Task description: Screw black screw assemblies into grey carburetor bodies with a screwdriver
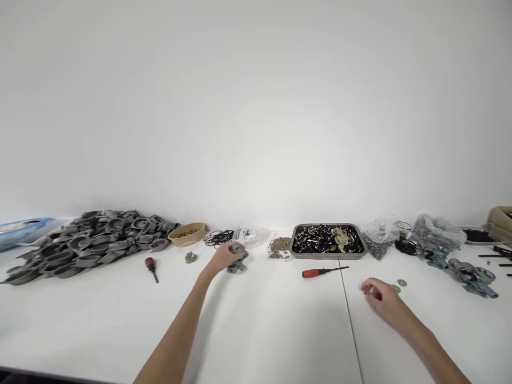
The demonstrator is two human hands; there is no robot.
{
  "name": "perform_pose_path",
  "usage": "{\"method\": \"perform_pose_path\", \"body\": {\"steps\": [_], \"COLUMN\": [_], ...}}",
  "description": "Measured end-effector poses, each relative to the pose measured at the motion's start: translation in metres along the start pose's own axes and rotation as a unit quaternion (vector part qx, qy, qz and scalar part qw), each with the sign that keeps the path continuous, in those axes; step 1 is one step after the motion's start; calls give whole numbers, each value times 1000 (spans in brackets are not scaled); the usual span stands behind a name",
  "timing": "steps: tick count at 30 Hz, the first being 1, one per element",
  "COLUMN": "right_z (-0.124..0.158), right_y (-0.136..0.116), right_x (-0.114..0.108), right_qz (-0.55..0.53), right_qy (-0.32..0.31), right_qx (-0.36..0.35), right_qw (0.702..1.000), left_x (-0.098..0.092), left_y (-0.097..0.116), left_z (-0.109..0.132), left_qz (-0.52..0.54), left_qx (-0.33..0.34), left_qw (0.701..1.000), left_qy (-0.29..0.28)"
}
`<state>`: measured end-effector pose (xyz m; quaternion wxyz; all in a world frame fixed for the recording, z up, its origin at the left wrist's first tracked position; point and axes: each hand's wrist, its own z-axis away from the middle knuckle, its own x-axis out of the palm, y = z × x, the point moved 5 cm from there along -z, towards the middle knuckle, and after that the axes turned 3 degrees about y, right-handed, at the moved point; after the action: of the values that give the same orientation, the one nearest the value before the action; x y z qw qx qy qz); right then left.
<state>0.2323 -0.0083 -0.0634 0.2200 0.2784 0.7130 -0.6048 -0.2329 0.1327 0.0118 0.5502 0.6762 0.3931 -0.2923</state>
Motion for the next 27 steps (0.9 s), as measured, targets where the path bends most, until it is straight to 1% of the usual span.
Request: {"method": "perform_pose_path", "body": {"steps": [1, 2, 3, 5, 7, 9, 11, 13, 15, 17, 19, 22, 25, 27], "right_z": [0, 1, 1, 2, 4, 6, 8, 11, 16, 20, 24, 26, 26, 27], "right_y": [-1, -1, -2, -5, -9, -14, -19, -26, -35, -42, -46, -44, -41, -43], "right_x": [1, 1, 0, -1, -2, -3, -4, -2, 5, 14, 22, 27, 24, 20], "right_qz": [1, 2, 4, 2, -9, -25, -40, -54, -70, -73, -58, -41, -44, -24], "right_qy": [-3, -2, -2, -4, -17, -32, -35, -43, -74, -115, -140, -140, -119, -109], "right_qx": [1, 3, 5, 7, -1, -15, -30, -48, -67, -76, -75, -68, -80, -94], "right_qw": [1000, 1000, 1000, 1000, 1000, 999, 998, 996, 993, 988, 986, 987, 989, 989], "left_x": [7, 16, 28, 57, 88, 115, 135, 147, 153, 155, 157, 159, 157, 157], "left_y": [18, 40, 64, 114, 159, 192, 212, 218, 214, 210, 208, 212, 217, 216], "left_z": [3, 8, 14, 29, 49, 69, 88, 102, 110, 115, 119, 124, 126, 123], "left_qz": [63, 132, 202, 325, 403, 451, 476, 501, 515, 507, 492, 496, 488, 457], "left_qx": [27, 58, 84, 117, 135, 145, 160, 153, 134, 124, 126, 133, 172, 193], "left_qw": [997, 988, 972, 925, 881, 846, 818, 798, 789, 793, 797, 784, 767, 767], "left_qy": [-26, -56, -89, -160, -211, -244, -280, -299, -308, -315, -328, -349, -380, -408]}}
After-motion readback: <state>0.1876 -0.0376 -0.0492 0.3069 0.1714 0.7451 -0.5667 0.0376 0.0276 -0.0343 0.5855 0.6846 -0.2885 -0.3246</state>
